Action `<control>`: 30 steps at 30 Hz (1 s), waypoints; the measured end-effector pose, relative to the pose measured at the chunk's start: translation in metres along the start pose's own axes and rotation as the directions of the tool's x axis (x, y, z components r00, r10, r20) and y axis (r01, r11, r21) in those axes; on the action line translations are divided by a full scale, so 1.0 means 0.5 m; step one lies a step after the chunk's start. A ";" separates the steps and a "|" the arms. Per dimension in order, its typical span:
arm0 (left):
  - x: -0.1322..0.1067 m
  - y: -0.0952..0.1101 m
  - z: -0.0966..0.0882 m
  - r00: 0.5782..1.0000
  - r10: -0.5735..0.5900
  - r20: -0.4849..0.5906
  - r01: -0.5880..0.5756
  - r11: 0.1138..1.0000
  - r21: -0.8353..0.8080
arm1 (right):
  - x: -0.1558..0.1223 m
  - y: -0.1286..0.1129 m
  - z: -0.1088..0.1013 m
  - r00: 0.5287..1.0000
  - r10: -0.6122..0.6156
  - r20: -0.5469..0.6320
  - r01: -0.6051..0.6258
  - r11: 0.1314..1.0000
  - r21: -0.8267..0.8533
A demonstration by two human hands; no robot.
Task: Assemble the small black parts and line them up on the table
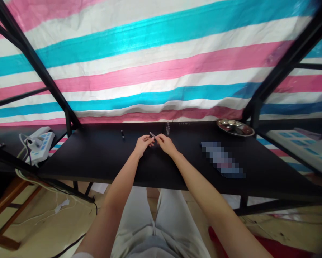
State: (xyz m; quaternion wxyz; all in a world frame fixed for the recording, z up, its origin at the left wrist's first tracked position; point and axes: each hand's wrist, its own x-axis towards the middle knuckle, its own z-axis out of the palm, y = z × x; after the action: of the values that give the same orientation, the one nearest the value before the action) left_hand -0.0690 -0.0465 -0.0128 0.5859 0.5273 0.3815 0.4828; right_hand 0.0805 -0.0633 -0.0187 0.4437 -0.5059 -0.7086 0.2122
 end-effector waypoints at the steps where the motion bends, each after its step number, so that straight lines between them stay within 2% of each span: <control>1: -0.001 0.001 0.000 1.000 0.005 -0.005 -0.005 1.000 0.003 | 0.001 0.002 0.001 1.000 -0.013 0.001 0.013 1.000 -0.003; 5: -0.002 0.002 0.001 0.999 0.035 -0.018 -0.034 0.999 0.032 | 0.005 0.015 0.004 0.997 -0.081 0.007 0.081 0.997 0.008; 10: 0.000 -0.007 0.001 0.994 0.068 -0.083 -0.060 0.994 0.096 | 0.008 0.030 0.004 0.988 -0.155 0.001 0.155 0.987 -0.029; 16: 0.007 -0.019 -0.001 0.986 0.134 -0.098 -0.110 0.970 0.216 | 0.009 0.031 0.000 0.988 -0.155 -0.010 0.154 0.986 -0.068; 20: 0.009 -0.022 -0.005 0.967 0.197 -0.162 -0.133 0.932 0.337 | 0.012 0.038 -0.012 0.993 -0.040 -0.114 0.031 0.996 -0.078; 23: 0.010 -0.025 -0.007 0.959 0.230 -0.166 -0.150 0.908 0.392 | 0.014 0.048 -0.029 0.966 0.102 -0.237 -0.136 0.982 -0.133; 27: 0.011 -0.028 -0.008 0.955 0.254 -0.154 -0.161 0.878 0.452 | 0.017 0.061 -0.051 0.893 0.308 -0.329 -0.398 0.881 -0.255; 30: 0.010 -0.027 -0.006 0.954 0.258 -0.150 -0.158 0.863 0.480 | 0.020 0.067 -0.058 0.865 0.383 -0.324 -0.482 0.813 -0.327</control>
State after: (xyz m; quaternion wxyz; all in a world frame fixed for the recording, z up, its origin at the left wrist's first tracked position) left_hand -0.0683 -0.0409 -0.0262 0.3442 0.6359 0.4855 0.4914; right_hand 0.1218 -0.0455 -0.0246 0.3547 -0.7559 -0.5418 0.0962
